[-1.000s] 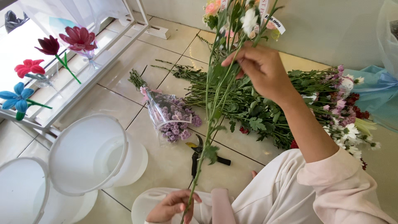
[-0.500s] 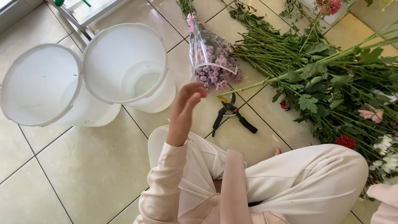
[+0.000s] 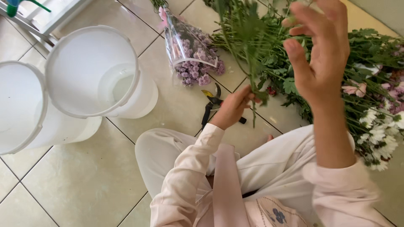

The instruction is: The person prunes flower stems using shears and places the flowers into buckets of water.

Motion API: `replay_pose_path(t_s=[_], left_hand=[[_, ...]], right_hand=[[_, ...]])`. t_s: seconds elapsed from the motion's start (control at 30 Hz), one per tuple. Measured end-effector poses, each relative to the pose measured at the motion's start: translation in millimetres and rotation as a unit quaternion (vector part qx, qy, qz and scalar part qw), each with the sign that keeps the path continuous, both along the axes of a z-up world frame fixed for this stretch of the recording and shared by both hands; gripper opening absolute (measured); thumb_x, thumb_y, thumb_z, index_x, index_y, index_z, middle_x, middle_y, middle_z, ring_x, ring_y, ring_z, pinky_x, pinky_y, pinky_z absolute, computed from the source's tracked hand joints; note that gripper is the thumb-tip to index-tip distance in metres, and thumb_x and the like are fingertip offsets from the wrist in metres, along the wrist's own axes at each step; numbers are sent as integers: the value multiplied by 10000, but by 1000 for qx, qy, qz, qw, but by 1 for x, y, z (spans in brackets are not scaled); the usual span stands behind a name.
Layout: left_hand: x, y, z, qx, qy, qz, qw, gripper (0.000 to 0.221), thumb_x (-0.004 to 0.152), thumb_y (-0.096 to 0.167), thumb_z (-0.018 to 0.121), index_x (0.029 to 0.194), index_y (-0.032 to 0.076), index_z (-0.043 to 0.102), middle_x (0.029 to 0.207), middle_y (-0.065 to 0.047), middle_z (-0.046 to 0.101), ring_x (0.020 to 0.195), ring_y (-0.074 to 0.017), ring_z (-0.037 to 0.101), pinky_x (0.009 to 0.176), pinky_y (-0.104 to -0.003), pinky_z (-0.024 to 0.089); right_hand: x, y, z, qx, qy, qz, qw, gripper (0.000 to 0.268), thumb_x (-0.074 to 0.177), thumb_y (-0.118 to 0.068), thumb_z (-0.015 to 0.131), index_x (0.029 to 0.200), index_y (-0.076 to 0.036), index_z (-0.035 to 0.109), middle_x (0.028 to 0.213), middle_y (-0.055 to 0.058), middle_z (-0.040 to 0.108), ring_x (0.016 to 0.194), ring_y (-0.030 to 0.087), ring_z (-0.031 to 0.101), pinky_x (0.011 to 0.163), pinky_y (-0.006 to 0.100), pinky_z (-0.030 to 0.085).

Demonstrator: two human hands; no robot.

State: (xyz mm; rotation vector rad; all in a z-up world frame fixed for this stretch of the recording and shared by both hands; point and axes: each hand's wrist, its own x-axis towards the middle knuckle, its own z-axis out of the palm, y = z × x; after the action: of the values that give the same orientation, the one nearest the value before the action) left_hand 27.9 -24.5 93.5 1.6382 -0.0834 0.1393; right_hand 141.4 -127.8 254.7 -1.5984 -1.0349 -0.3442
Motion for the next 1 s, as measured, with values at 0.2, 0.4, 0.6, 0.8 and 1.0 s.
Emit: replay_pose_path(t_s=[0.2, 0.4, 0.6, 0.8, 1.0], left_hand=[[9, 22, -13, -110, -78, 128, 983, 323, 925, -5, 267, 1231, -75, 347, 983, -193, 552, 938, -310, 575, 681, -501, 505], [-28, 36, 18, -151, -105, 221, 958, 280, 933, 67, 235, 1155, 3, 393, 873, -117, 550, 902, -255, 580, 691, -442, 552], [-84, 57, 60, -47, -130, 372, 918, 201, 938, 112, 264, 981, -15, 414, 807, -167, 530, 890, -308, 572, 721, -528, 525], [-114, 45, 58, -46, -170, 454, 873, 131, 960, 139, 270, 1050, 134, 365, 903, -100, 457, 1008, -263, 514, 855, -512, 500], [-127, 49, 62, -88, -166, 495, 848, 147, 947, 122, 301, 1079, 102, 362, 968, -113, 456, 984, -230, 510, 867, -506, 508]], right_hand=[[-65, -20, -162, -68, 256, -39, 964, 456, 811, -416, 563, 1103, -96, 421, 1236, 70, 395, 1130, 214, 393, 933, 385, 270], [-52, -18, -201, -211, 282, 66, 933, 347, 800, -308, 604, 1060, -83, 560, 986, 93, 603, 1034, 264, 526, 923, 420, 341], [-86, 26, -247, -498, 242, -44, 832, 1262, 375, -800, 634, 1343, -92, 243, 1240, 258, 380, 1189, 392, 338, 987, 524, 240], [-126, 65, -303, -564, 90, -259, 779, 1303, 379, -852, 629, 1349, -115, 164, 1296, 251, 268, 1204, 394, 247, 945, 586, 152], [-107, 41, -287, -605, 41, -264, 750, 1218, 338, -685, 729, 1279, -43, 297, 1164, 115, 431, 1065, 253, 409, 924, 477, 286]])
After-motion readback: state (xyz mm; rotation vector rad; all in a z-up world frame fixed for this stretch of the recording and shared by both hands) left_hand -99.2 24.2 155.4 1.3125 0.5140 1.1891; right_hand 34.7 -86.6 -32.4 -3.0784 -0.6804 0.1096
